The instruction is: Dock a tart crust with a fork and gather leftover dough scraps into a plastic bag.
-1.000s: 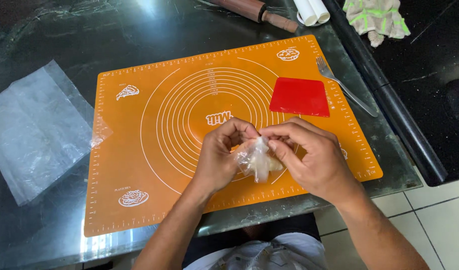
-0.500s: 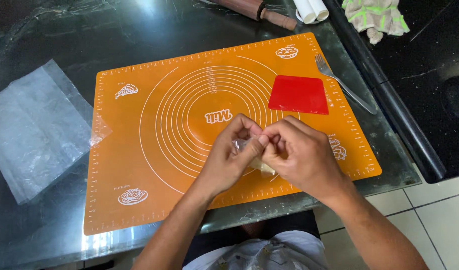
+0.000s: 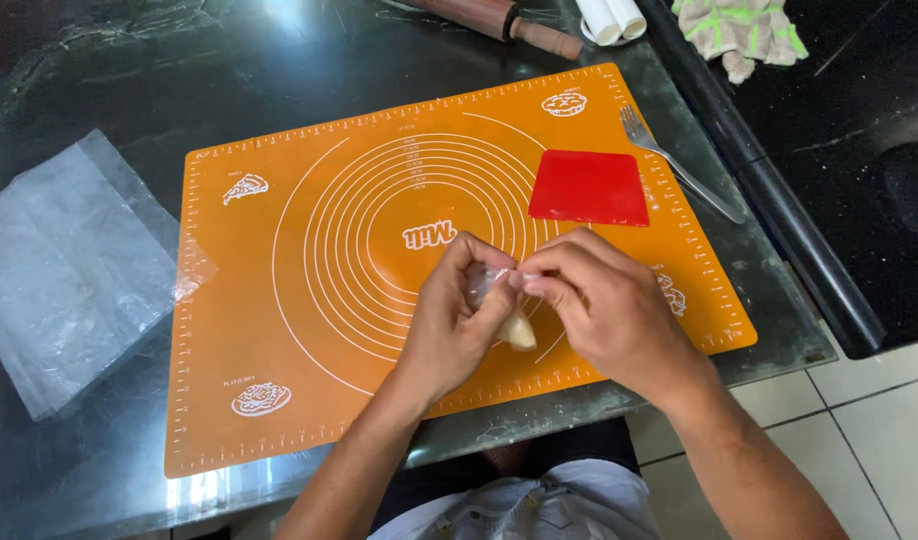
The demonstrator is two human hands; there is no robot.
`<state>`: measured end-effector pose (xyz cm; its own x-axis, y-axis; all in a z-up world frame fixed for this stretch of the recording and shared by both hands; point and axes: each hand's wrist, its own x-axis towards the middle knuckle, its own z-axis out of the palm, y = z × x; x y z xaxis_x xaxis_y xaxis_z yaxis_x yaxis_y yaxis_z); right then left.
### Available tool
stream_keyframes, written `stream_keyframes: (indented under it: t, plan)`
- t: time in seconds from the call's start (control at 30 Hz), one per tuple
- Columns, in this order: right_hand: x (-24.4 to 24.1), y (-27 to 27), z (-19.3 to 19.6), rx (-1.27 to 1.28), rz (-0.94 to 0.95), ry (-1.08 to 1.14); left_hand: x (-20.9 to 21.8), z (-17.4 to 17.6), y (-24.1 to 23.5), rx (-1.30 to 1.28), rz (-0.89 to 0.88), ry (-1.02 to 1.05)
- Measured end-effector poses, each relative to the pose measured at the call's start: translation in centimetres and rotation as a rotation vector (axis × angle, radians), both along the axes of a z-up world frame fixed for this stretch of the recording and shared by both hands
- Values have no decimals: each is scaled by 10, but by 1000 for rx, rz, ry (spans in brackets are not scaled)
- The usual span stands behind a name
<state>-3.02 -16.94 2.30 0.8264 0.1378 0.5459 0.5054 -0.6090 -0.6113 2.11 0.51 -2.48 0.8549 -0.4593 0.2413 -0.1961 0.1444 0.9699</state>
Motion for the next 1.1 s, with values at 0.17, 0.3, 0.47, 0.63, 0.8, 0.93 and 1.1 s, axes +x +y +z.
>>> stream_keyframes:
  t: [0.17, 0.3, 0.47, 0.63, 0.8, 0.93, 1.1]
  plan:
    - [7, -4, -37, 177, -18, 38, 2, -4, -4, -155, -99, 88]
    - [10, -5, -63, 643, 73, 230, 0, 0, -6, -144, -57, 81]
    - [-2, 3, -10, 201, -6, 88, 0, -3, -1, -7, -15, 29]
    - [-2, 0, -23, -8, -58, -23, -1, -9, -6, -37, -57, 39]
    - [10, 3, -69, 852, 77, 167, 3, -11, -16, -223, -155, 192]
    - [14, 0, -69, 1305, 250, 198, 2, -7, -19, -223, -171, 199]
    - [13, -10, -63, 799, 138, 175, 9, -22, -14, -174, -74, 182]
